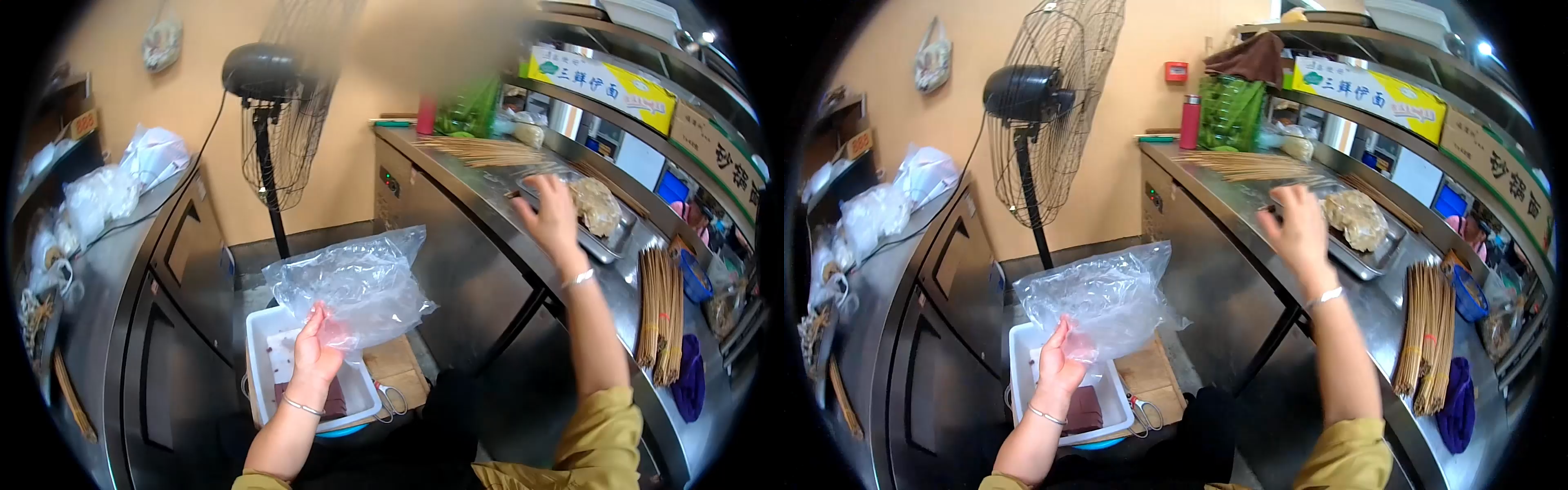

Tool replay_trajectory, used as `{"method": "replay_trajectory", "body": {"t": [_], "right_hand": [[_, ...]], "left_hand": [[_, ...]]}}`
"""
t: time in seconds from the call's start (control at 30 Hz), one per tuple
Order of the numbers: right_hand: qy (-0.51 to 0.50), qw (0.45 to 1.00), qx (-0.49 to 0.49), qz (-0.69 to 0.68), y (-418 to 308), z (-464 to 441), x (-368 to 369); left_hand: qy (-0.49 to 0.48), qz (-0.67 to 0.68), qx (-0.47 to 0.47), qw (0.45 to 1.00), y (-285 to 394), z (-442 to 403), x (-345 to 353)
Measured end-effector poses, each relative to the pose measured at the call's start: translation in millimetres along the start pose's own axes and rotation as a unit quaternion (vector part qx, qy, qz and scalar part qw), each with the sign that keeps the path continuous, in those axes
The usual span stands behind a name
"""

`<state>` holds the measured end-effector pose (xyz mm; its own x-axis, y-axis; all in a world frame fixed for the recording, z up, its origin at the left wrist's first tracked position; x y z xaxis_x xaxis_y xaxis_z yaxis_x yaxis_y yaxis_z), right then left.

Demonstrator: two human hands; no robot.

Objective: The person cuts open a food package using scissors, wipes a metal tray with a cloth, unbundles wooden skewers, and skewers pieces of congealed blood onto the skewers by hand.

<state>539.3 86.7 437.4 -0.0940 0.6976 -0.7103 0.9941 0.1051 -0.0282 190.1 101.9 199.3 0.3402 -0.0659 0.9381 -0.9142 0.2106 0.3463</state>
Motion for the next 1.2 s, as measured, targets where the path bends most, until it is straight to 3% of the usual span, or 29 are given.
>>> {"method": "replay_trajectory", "body": {"t": [0.03,0.1,0.23,0.27,0.3,0.37,0.4,0.57,0.63,0.73,0.8,0.87,0.9,0.97,1.1,1.2], "right_hand": [[-0.018,0.996,-0.011,-0.084,-30.8,6.5,8.4],[-0.111,0.929,-0.058,-0.348,-90.1,32.3,34.9],[-0.280,0.811,-0.063,-0.509,-153.5,80.7,142.7],[-0.304,0.749,-0.028,-0.588,-167.5,88.7,153.9],[-0.310,0.743,-0.034,-0.592,-177.0,93.4,157.6],[-0.355,0.504,0.116,-0.779,-194.1,107.8,175.9],[-0.342,0.497,0.150,-0.783,-196.9,113.1,185.2],[-0.317,0.550,0.148,-0.759,-202.1,126.7,201.9],[-0.267,0.585,0.131,-0.755,-195.5,127.4,195.1],[-0.181,0.714,0.104,-0.668,-169.4,125.0,153.7],[-0.089,0.807,0.062,-0.580,-136.5,136.4,105.6],[-0.074,0.801,0.080,-0.589,-103.7,164.2,54.0],[-0.073,0.851,0.086,-0.512,-87.2,182.1,28.4],[-0.106,0.895,0.154,-0.406,-65.8,226.9,-29.9],[-0.150,0.913,0.242,-0.291,-58.8,313.4,-126.6],[-0.211,0.883,0.331,-0.257,-54.8,368.1,-169.5]], "left_hand": [[0.004,0.004,0.008,1.000,2.6,0.8,-5.2],[-0.097,0.003,0.003,0.995,8.5,-1.3,-6.3],[-0.113,0.000,-0.003,0.994,13.7,10.2,-7.0],[-0.122,0.005,-0.017,0.992,11.5,10.9,-11.6],[-0.130,0.010,-0.031,0.991,9.6,11.3,-16.8],[-0.119,-0.001,-0.013,0.993,12.5,13.6,-34.0],[-0.087,-0.012,-0.036,0.996,10.1,14.5,-44.3],[0.012,-0.081,-0.125,0.989,0.5,27.9,-78.4],[-0.009,-0.104,-0.112,0.988,1.2,32.8,-93.2],[-0.031,-0.033,-0.156,0.987,12.1,40.4,-85.2],[-0.097,-0.088,-0.173,0.976,27.9,39.6,-104.9],[-0.024,-0.120,-0.163,0.979,39.6,51.7,-112.0],[-0.017,-0.117,-0.180,0.977,44.3,55.1,-115.1],[-0.042,-0.125,-0.201,0.971,52.2,55.9,-129.8],[-0.040,-0.121,-0.233,0.964,45.5,54.5,-131.8],[-0.052,-0.105,-0.260,0.959,26.0,49.5,-134.0]]}}
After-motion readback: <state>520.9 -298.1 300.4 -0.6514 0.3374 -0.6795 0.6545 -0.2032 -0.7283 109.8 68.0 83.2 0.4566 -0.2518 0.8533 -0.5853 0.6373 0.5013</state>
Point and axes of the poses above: each hand's wrist, its own z-axis away from the middle knuckle, its own x-axis out of the palm, y = z × x, the point moved 5 cm from there along -z, towards the middle knuckle, and after that the axes turned 11 degrees about -y, right-handed, at the moved point
